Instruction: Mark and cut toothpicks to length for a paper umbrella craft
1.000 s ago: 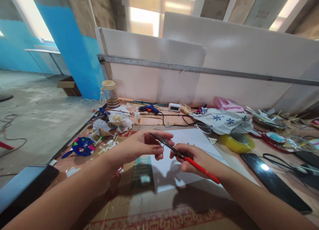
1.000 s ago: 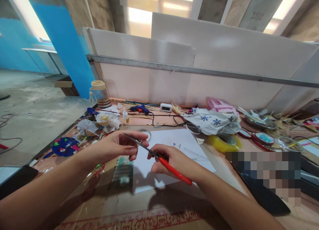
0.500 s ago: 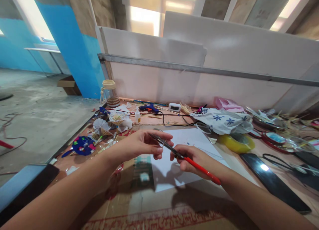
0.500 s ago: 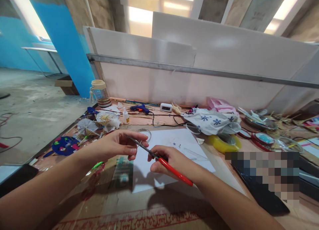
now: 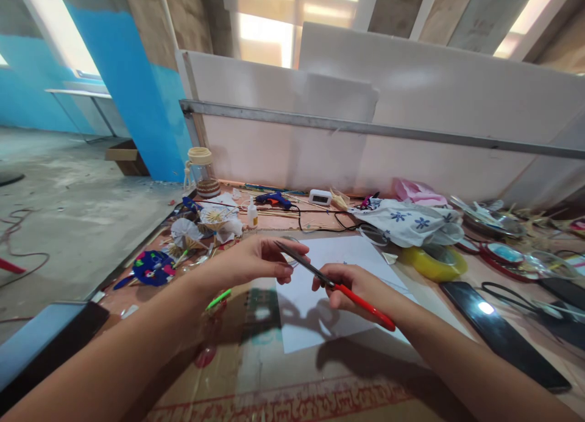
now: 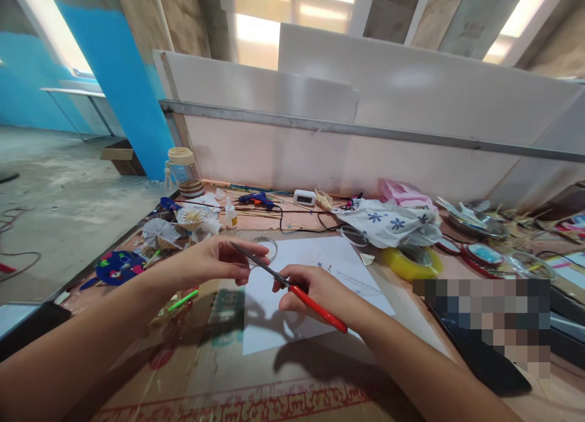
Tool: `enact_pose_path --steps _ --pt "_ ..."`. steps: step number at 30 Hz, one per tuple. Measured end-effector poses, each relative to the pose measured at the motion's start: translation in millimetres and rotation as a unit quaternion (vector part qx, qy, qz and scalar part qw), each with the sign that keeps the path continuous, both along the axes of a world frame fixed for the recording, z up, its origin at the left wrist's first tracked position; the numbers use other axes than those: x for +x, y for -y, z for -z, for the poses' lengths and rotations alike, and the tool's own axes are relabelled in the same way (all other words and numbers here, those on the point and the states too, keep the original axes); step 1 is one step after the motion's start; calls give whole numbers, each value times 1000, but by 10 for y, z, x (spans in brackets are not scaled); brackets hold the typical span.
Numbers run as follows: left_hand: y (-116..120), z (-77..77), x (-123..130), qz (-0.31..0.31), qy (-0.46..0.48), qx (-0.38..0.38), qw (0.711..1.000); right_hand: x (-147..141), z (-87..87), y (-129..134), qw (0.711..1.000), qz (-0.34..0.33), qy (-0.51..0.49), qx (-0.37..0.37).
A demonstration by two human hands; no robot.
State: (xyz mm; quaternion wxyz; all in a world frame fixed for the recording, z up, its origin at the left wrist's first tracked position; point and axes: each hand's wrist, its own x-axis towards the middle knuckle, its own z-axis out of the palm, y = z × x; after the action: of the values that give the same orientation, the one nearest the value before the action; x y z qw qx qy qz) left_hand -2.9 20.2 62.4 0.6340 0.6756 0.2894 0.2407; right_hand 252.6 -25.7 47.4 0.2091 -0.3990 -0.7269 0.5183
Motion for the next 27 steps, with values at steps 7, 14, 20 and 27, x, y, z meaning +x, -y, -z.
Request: enact_pose_path --steps 7,14,20,27 --pt "-155 171 -75 -121 -252 253 926 379 -137 -283 926 187 227 236" --pt "-380 275 127 -113 -321 370 865 863 30 -682 912 157 311 217" --pt "-529 290 252 -72 -369 417 827 947 231 -793 899 159 343 220" --pt "-320 243 230 -58 -380 472 793 966 392 -874 870 176 397 232"
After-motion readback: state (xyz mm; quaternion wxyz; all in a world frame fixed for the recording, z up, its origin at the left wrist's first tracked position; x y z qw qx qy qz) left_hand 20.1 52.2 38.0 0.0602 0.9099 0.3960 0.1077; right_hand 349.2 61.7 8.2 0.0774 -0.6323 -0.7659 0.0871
